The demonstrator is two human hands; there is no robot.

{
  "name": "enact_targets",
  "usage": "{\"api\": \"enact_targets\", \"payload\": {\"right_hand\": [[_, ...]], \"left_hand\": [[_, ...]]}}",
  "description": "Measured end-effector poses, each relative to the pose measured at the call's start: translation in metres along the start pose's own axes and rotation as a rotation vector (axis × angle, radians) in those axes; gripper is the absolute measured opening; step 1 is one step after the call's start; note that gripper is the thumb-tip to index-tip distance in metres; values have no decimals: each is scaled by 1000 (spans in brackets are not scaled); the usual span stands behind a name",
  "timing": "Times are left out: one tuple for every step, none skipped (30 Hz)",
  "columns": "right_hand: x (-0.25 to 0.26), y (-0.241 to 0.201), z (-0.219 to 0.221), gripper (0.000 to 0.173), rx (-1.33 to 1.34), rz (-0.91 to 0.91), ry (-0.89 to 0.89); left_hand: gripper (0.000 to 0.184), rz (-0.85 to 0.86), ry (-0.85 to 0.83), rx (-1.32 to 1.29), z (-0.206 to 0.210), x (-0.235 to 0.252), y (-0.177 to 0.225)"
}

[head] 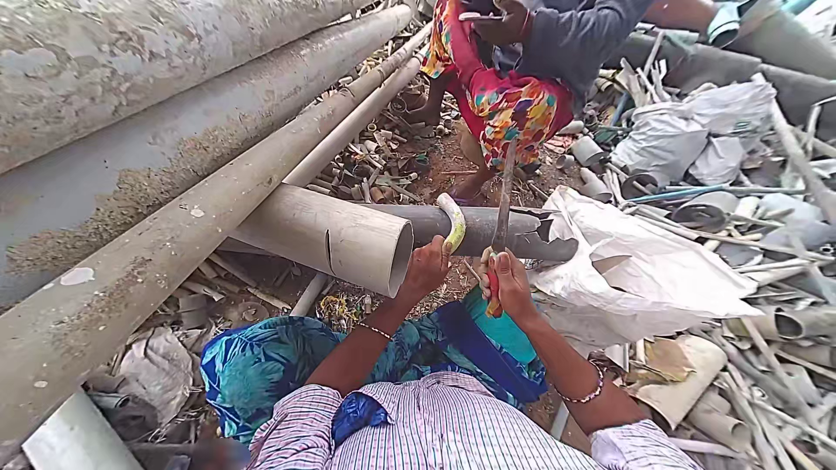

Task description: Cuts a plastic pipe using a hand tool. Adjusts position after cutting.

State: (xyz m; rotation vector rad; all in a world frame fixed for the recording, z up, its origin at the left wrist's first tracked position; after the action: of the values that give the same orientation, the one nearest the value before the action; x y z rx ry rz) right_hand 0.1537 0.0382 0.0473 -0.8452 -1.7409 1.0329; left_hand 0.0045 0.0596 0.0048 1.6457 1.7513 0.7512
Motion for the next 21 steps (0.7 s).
{"api": "enact_targets", "payload": {"right_hand": [[1,-5,2,42,-14,-142,14],[0,1,4,44,-7,-176,33],[-2,16,8,41,28,-62,33],[-6,36,12,41,90,218,19],[-10,51,14,45,131,477,9],[-13,53,15,46,149,601,9],[-3,43,10,44,143,552,12],[-1,29,6,41,130,403,29],[1,13,1,38,104,208,50],[2,1,-2,37,73,10,67],[3,-5,-2,44,42,-149,85],[3,-3,0,50,19,-233,99],[0,9,5,50,17,-215,95],[-5,29,14,45,69,-47,69],[-12,49,23,45,153,268,42],[-18,62,29,47,209,515,34],[-22,63,34,46,236,606,41],[-12,52,30,44,231,537,45],[-10,38,27,40,210,381,50],[-8,24,24,38,169,173,54],[-5,14,21,40,112,-45,51]], "left_hand": [[40,6,12,4,0,0,0],[41,6,19,11,-1,1,0],[41,4,25,22,-1,0,-1],[41,0,27,31,0,0,-1],[42,-10,30,29,1,-2,-2],[42,-8,35,-3,-1,-4,-5],[42,-6,46,-38,-5,2,-1],[42,-13,45,-54,-6,1,-1],[42,-6,64,-67,-4,-1,-2],[42,5,95,-85,-4,-2,-3],[42,12,123,-103,-6,-3,-3],[42,12,146,-122,-6,-2,-4],[43,-6,151,-146,-7,-1,-5],[44,-30,149,-169,-7,0,-7],[44,-50,141,-187,-5,0,-9],[45,-69,132,-207,-4,-1,-13],[44,-76,132,-224,-5,-1,-18],[44,-72,149,-273,-9,6,-17],[43,-81,147,-320,-8,6,-20],[43,-83,145,-361,-6,3,-23],[43,-78,149,-406,-4,1,-26]]}}
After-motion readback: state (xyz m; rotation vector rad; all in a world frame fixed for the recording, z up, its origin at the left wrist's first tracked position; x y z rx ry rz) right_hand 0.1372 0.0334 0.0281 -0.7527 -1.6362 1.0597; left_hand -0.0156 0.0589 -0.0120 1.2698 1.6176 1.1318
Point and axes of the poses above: each hand's wrist, its own x-axis towards the middle knuckle, its own z-axis out of the palm, y = z × x, the point moved 6 cm from there along x, towards the middle knuckle, and after that the axes turned 10 degrees about -z, right-handed, at the moved point
